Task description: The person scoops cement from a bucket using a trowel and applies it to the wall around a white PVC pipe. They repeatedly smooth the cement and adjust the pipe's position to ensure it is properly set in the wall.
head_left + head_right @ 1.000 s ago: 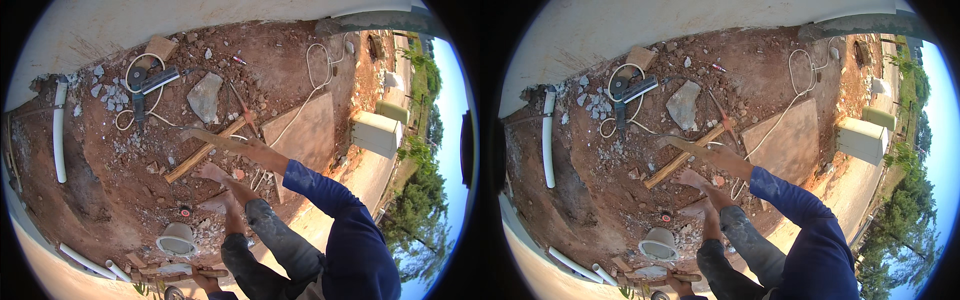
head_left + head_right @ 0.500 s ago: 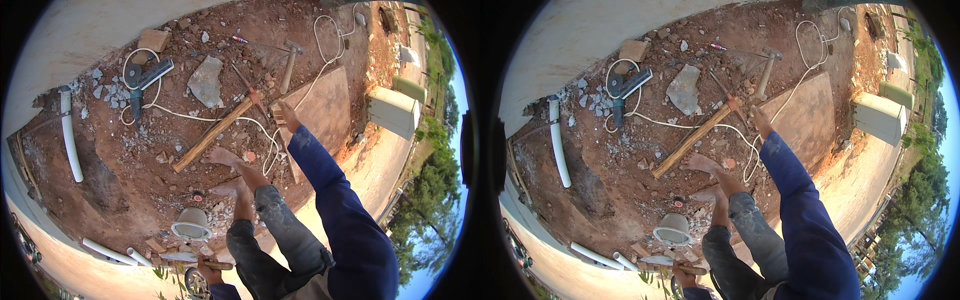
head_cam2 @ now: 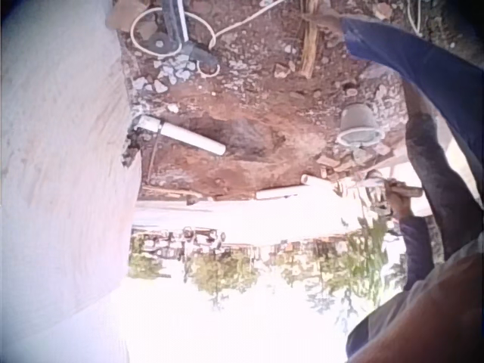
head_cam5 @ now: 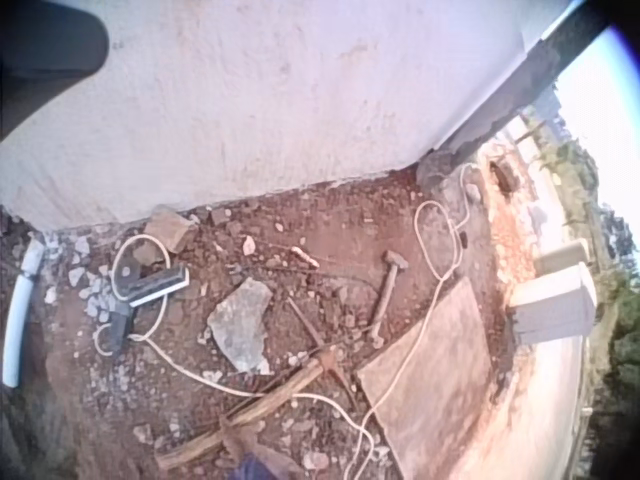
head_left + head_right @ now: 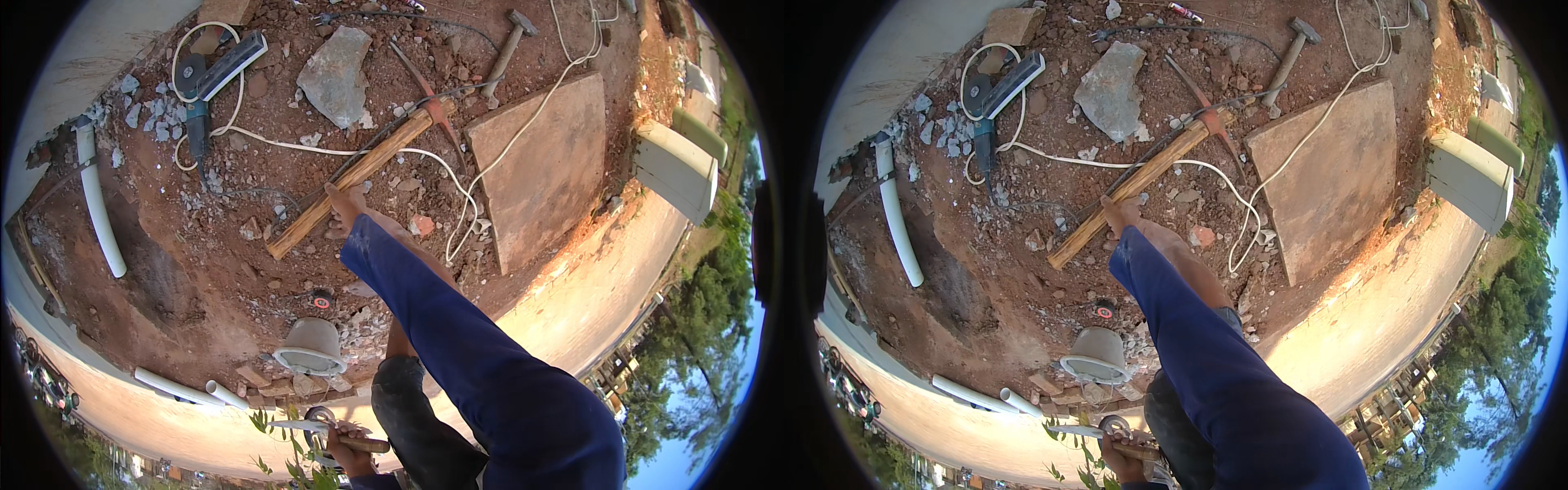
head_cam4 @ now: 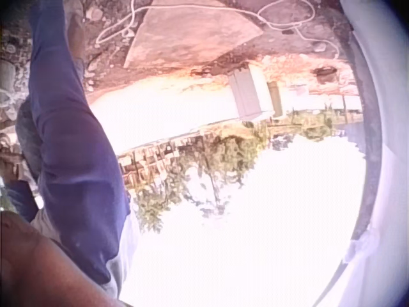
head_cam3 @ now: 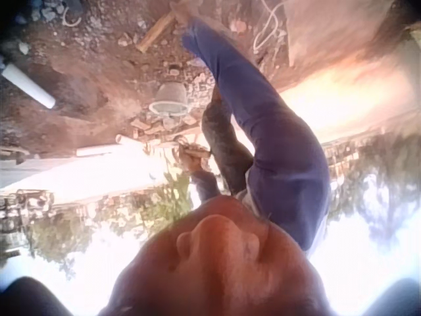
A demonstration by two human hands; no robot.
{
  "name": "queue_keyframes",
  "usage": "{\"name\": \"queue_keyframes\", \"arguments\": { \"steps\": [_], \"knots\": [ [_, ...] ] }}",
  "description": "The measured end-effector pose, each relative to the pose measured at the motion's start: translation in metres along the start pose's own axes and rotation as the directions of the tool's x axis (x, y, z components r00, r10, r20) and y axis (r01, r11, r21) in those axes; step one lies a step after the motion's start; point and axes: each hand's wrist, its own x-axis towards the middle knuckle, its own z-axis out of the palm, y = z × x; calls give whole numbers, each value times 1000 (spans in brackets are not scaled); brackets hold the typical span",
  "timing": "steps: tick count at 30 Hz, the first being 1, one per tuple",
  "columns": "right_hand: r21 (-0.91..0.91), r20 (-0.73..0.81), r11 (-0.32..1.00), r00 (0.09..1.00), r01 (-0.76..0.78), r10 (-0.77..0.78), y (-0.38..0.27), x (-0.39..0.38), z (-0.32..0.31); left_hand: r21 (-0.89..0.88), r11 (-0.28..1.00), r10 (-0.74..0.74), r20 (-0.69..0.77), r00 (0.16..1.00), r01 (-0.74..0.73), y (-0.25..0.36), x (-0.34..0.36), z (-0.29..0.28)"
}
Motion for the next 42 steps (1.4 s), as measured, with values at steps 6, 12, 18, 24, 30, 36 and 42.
{"name": "queue_keyframes", "arguments": {
  "steps": [6, 12, 18, 24, 30, 36, 42],
  "knots": [
    [23, -228, 982, 957, 189, -179, -17, -103, 0, 62, 997, -36, -139, 990, 45, -2, 6, -31],
    [-210, -62, 906, 920, 367, -387, -60, -194, -142, 113, 988, 114, -99, 989, -103, 5, -26, -13],
    [-810, 2, 548, 936, 208, -353, -122, -328, -300, 108, 982, 149, 40, 988, -153, 30, -16, -21],
    [-989, -89, 148, 792, 2, -605, -199, -381, -330, 4, 986, 168, 12, 986, -168, 32, 9, -33],
    [-714, -144, 575, 721, 399, -678, -335, -269, -396, 191, 960, 217, -35, 976, -206, 56, -10, 18],
    [-751, 4, 365, 556, 550, -831, -430, -181, -344, 202, 934, 304, -19, 952, -294, 83, -20, 69],
    [-951, -102, 218, 445, 219, -890, -358, -85, -427, 91, 967, 236, 46, 971, -240, 97, -29, 123]
  ]
}}
